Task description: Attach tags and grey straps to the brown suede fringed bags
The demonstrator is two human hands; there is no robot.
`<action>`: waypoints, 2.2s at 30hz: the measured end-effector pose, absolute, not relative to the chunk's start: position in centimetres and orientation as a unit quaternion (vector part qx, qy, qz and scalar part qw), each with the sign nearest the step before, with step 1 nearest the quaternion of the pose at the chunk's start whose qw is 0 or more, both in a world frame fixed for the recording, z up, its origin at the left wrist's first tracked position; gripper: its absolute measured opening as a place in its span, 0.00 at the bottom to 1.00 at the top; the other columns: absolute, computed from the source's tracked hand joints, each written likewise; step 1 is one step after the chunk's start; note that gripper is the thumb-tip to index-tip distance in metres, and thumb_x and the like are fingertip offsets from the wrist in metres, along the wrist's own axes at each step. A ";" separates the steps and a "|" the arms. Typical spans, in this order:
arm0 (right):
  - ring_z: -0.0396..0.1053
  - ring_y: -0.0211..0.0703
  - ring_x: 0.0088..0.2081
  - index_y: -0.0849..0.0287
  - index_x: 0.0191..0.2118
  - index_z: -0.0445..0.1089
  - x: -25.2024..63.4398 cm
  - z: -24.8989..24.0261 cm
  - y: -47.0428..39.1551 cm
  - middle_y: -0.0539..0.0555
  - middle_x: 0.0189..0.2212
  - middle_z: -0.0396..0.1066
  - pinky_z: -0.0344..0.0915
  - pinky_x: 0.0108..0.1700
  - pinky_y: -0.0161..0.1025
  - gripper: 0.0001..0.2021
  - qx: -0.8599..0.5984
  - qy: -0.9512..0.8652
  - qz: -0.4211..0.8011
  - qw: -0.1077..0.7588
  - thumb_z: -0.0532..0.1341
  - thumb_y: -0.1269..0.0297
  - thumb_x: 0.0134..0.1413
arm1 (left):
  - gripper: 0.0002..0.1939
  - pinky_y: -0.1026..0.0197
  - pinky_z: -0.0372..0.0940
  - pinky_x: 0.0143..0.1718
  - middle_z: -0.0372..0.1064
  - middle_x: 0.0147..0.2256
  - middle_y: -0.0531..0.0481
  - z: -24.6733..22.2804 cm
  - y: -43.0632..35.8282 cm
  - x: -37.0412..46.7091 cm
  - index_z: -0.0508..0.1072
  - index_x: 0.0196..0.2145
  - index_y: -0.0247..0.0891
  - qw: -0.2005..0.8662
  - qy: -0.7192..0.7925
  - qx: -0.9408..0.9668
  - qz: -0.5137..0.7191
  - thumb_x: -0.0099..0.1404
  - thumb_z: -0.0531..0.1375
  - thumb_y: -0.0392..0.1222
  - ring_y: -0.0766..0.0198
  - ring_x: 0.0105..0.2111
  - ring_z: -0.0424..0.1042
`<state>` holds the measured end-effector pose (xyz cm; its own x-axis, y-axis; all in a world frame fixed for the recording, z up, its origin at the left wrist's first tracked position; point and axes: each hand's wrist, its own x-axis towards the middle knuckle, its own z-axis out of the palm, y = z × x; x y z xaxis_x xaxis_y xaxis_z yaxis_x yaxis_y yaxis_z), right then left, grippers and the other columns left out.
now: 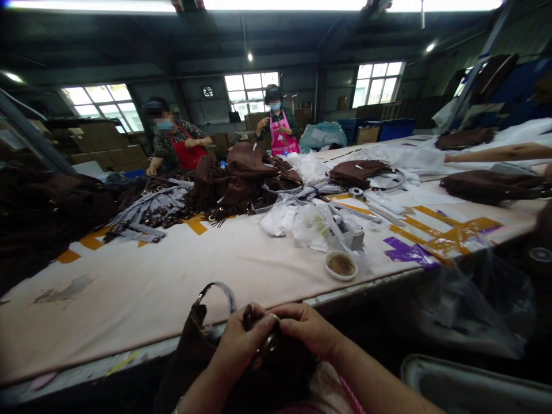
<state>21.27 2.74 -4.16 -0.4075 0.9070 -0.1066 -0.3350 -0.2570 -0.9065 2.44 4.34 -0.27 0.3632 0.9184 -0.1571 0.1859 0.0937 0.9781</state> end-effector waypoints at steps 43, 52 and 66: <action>0.70 0.42 0.41 0.56 0.41 0.75 17.8 -3.8 1.2 0.51 0.38 0.73 0.65 0.46 0.38 0.07 -0.452 -0.712 0.364 0.395 0.67 0.66 0.56 | 0.26 0.68 0.50 0.21 0.55 0.20 0.58 -1.0 3.3 -1.0 0.67 0.28 0.36 0.665 0.478 0.492 0.295 0.55 0.66 0.64 0.71 0.21 0.54; 0.69 0.44 0.43 0.56 0.42 0.74 17.8 -4.2 1.3 0.52 0.39 0.73 0.65 0.48 0.40 0.07 -0.455 -0.723 0.355 0.381 0.66 0.65 0.57 | 0.16 0.63 0.53 0.27 0.55 0.22 0.57 -1.5 3.4 -0.4 0.62 0.25 0.39 0.589 0.505 0.555 0.300 0.63 0.58 0.53 0.67 0.24 0.55; 0.67 0.46 0.38 0.59 0.34 0.69 18.2 -4.3 1.8 0.55 0.34 0.71 0.65 0.43 0.42 0.01 -0.421 -0.803 0.287 0.309 0.62 0.68 0.56 | 0.11 0.62 0.48 0.25 0.60 0.21 0.56 0.3 6.7 -1.1 0.62 0.22 0.39 0.389 0.423 0.810 0.117 0.62 0.55 0.38 0.67 0.24 0.58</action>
<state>18.24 1.79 -4.28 -0.4534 0.8542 0.2544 0.4985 0.4797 -0.7221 -1.13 6.71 0.28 0.6140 0.7768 -0.1400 0.5944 -0.3383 0.7295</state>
